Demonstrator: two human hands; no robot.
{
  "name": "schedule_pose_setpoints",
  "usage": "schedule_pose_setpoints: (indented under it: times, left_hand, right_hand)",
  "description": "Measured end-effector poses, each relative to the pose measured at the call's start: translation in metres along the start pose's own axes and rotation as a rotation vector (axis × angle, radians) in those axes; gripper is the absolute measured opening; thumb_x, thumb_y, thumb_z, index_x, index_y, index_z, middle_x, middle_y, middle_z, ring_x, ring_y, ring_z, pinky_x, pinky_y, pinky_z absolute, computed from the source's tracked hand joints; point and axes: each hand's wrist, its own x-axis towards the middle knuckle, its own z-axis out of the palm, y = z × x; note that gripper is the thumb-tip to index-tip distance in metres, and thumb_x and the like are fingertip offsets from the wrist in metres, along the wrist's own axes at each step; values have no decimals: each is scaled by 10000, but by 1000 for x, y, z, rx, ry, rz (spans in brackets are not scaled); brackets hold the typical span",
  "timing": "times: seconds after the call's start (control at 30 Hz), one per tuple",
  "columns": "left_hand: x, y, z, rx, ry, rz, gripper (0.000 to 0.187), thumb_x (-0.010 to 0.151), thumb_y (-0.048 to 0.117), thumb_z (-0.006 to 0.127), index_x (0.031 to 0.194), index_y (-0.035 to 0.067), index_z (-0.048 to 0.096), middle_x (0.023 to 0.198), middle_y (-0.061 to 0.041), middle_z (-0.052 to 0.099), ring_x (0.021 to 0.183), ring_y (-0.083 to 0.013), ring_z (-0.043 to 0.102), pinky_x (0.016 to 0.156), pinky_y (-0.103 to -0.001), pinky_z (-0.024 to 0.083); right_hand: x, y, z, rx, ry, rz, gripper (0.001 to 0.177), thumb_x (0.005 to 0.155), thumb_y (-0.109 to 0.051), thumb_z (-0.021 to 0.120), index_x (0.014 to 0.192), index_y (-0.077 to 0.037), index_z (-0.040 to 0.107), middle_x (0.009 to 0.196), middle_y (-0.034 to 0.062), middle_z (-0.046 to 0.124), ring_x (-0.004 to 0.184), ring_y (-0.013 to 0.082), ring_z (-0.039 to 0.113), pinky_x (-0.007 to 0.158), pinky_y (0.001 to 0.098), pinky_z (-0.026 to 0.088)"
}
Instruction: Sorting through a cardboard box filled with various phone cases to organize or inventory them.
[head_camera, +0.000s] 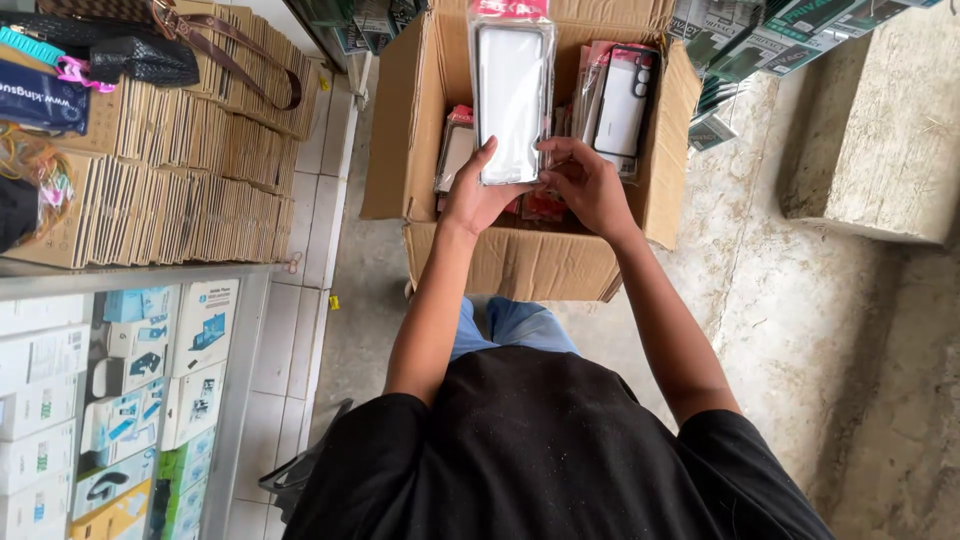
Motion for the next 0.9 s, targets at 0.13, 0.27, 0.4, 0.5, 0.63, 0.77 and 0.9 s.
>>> schedule_pose_setpoints:
  times: [0.13,0.27,0.4,0.5,0.63,0.77,0.9]
  left_hand:
    - [-8,-13,23,28,-133,-21,740,1069,435,548,1620,11,295,1623,-164,435,1473,-339,461,1188,-596,406]
    - [-19,-19,31,21,-179,-47,760,1074,485,538,1632,31,293,1638,-155,412,1461,-343,457,1184,-617,415]
    - [-20,-21,26,28,-187,-66,761,1058,478,563,1629,50,298,1631,-145,413,1461,-330,450,1192,-624,402]
    - [-27,-23,38,23,-183,-67,770,1041,463,594,1620,46,304,1617,-162,425,1462,-331,456,1211,-623,383]
    - [-17,-39,11,-7,-157,-65,781,1040,432,622,1617,8,311,1603,-197,428,1456,-350,470,1243,-608,362]
    - [-17,-35,32,-17,-210,-18,772,1014,381,651,1599,-2,323,1575,-212,449,1421,-348,505,1220,-570,393]
    - [-12,-33,52,-132,-297,7,769,1017,431,630,1593,18,332,1563,-221,507,1308,-295,575,1129,-487,477]
  right_hand:
    - [-22,-13,-7,-197,39,-101,363,954,21,725,1305,-11,634,1017,116,717,941,170,702,835,296,572]
    - [-35,-30,-11,-456,83,-143,314,976,-36,709,1283,-17,650,1057,161,751,927,262,758,792,354,590]
    - [-32,-30,-18,-539,87,-208,212,978,-71,724,1175,-14,670,1032,145,734,869,297,736,751,380,578]
    - [-35,-30,-21,-537,50,-210,145,968,-64,725,1093,-18,667,966,129,695,806,301,705,716,392,562]
    - [-41,-35,-28,-536,13,-222,102,964,-47,697,1043,-23,636,938,124,643,770,300,684,682,395,549]
    - [-48,-26,-23,-646,35,-319,89,974,-39,665,1016,-23,589,949,131,595,769,338,641,655,429,518]
    - [-56,-15,-20,-800,78,-367,123,942,-17,638,1036,-28,559,967,133,569,812,344,604,707,436,498]
